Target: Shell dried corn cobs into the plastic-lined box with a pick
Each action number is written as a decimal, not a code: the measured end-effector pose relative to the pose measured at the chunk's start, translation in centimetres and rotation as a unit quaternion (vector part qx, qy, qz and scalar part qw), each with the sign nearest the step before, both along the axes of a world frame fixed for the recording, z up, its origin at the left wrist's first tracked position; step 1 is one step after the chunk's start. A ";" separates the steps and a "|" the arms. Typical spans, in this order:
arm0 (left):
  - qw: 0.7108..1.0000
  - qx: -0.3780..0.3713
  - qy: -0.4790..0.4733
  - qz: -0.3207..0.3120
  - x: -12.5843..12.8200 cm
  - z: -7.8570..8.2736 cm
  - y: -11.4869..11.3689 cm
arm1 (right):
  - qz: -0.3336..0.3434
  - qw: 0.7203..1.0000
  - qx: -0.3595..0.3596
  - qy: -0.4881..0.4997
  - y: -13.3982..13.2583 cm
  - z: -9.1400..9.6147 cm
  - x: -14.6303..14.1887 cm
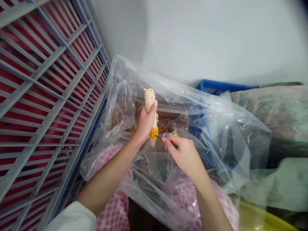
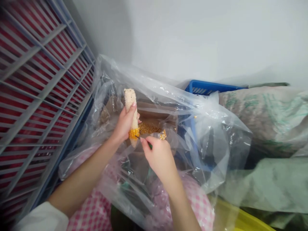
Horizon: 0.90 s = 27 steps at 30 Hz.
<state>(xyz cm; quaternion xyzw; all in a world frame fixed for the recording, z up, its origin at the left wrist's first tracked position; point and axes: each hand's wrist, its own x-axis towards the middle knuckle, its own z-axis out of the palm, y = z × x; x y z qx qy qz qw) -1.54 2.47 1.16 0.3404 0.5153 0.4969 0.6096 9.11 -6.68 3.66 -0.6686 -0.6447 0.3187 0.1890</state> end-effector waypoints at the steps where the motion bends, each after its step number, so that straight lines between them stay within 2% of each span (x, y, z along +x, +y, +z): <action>1: 1.000 0.014 0.006 0.002 0.1 -0.2 0.0 | -0.010 0.999 -0.001 -0.031 -0.1 -0.1 -0.4; 6: 0.995 0.073 0.025 0.055 0.4 -1.7 0.0 | -0.041 0.987 0.021 -0.153 -0.3 -1.1 -2.2; 10: 0.994 0.068 0.023 0.079 0.6 -2.3 0.2 | -0.052 0.989 0.032 -0.135 0.0 -2.1 -2.6; 15: 0.994 0.060 -0.010 0.093 0.2 -2.3 0.6 | -0.111 0.991 0.055 -0.058 -0.2 -3.9 -3.1; 21: 0.992 -0.067 -0.033 0.105 -0.6 -2.0 1.6 | -0.177 0.977 0.092 0.078 -0.7 -5.7 -4.3; 23: 0.989 -0.097 -0.053 0.102 -0.7 -2.1 1.7 | -0.206 0.964 0.085 0.145 -0.7 -6.0 -4.7; 27: 0.971 -0.185 -0.117 0.098 -0.6 -2.4 1.6 | -0.271 0.917 0.047 0.288 0.0 -6.4 -4.9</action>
